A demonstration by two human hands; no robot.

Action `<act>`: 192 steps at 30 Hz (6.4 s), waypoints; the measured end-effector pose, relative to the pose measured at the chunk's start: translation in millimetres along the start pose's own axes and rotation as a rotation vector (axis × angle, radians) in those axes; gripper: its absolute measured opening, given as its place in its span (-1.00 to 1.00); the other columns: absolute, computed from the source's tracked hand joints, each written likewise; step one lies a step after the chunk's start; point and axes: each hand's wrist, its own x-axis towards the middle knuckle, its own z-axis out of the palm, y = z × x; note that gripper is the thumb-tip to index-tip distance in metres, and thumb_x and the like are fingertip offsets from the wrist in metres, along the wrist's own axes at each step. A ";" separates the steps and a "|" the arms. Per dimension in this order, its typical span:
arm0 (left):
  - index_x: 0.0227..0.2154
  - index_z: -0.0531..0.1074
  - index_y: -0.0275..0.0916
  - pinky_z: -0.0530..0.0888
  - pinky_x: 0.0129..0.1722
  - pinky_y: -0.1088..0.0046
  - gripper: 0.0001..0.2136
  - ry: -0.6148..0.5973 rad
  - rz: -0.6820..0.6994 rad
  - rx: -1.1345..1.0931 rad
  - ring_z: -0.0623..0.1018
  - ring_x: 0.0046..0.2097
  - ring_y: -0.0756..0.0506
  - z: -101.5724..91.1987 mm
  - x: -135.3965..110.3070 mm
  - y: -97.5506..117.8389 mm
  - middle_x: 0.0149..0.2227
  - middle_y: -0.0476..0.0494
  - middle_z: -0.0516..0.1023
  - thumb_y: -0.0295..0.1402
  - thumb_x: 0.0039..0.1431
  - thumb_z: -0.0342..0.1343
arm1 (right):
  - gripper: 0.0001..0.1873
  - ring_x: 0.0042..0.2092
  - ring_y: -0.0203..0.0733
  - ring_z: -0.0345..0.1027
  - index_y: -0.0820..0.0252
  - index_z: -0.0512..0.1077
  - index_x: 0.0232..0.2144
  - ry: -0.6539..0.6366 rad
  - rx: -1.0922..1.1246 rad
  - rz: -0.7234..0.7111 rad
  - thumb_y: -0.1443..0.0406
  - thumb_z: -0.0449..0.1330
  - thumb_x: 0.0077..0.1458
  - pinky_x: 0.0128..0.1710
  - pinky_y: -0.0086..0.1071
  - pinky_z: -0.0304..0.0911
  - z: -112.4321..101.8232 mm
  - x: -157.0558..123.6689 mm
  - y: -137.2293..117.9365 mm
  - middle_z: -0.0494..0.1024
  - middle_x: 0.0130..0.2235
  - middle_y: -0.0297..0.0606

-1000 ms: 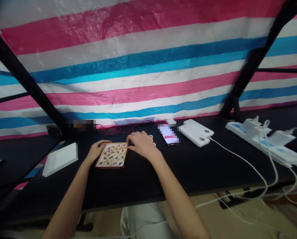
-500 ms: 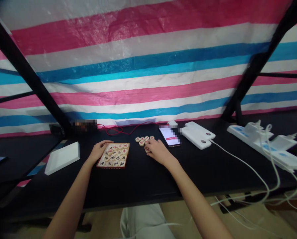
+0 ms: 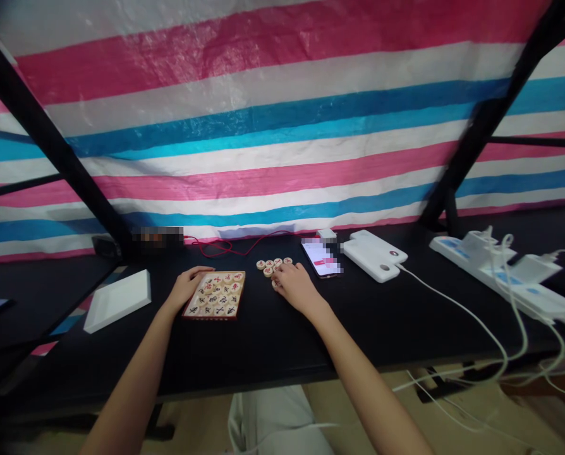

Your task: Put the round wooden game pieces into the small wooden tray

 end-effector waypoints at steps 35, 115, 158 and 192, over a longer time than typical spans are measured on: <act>-0.25 0.52 -0.23 0.40 -0.11 0.39 -0.68 -0.003 0.016 0.009 0.51 -0.12 -0.14 0.2 1.7 -0.4 -0.17 -0.11 0.57 -0.25 0.02 -0.05 | -0.82 -0.14 -0.17 0.25 0.10 0.40 -0.21 0.125 0.209 -0.145 0.24 0.17 0.10 -0.16 -0.27 -0.04 -9.6 39.3 -59.6 0.47 -0.19 -0.30; -0.28 0.53 -0.22 0.36 -0.03 0.37 -0.68 0.009 0.043 0.071 0.50 -0.11 -0.13 1.0 3.4 7.2 -0.19 -0.11 0.57 -0.29 0.01 -0.08 | -0.78 -0.17 -0.18 0.28 0.22 0.29 -0.20 0.064 0.254 -0.368 0.31 0.19 0.08 -0.20 -0.33 0.08 18.9 79.3 -95.1 0.38 -0.14 -0.21; -0.23 0.51 -0.25 0.35 -0.03 0.37 -0.67 -0.006 0.056 0.088 0.50 -0.10 -0.12 1.3 3.5 4.9 -0.18 -0.13 0.56 -0.30 0.03 -0.09 | -0.69 -0.07 -0.08 0.09 0.18 0.37 -0.16 0.161 0.035 -0.344 0.12 0.14 0.10 -0.10 -0.17 -0.08 16.7 73.7 -97.8 0.35 -0.09 -0.16; -0.21 0.50 -0.25 0.36 -0.04 0.38 -0.66 -0.018 0.032 0.081 0.49 -0.08 -0.13 1.5 1.9 5.2 -0.14 -0.13 0.55 -0.29 0.03 -0.09 | -0.79 -0.07 -0.04 0.24 0.09 0.45 -0.21 -0.014 0.039 0.119 0.23 0.19 0.06 -0.13 -0.20 -0.06 -14.4 63.7 -24.2 0.48 -0.14 -0.22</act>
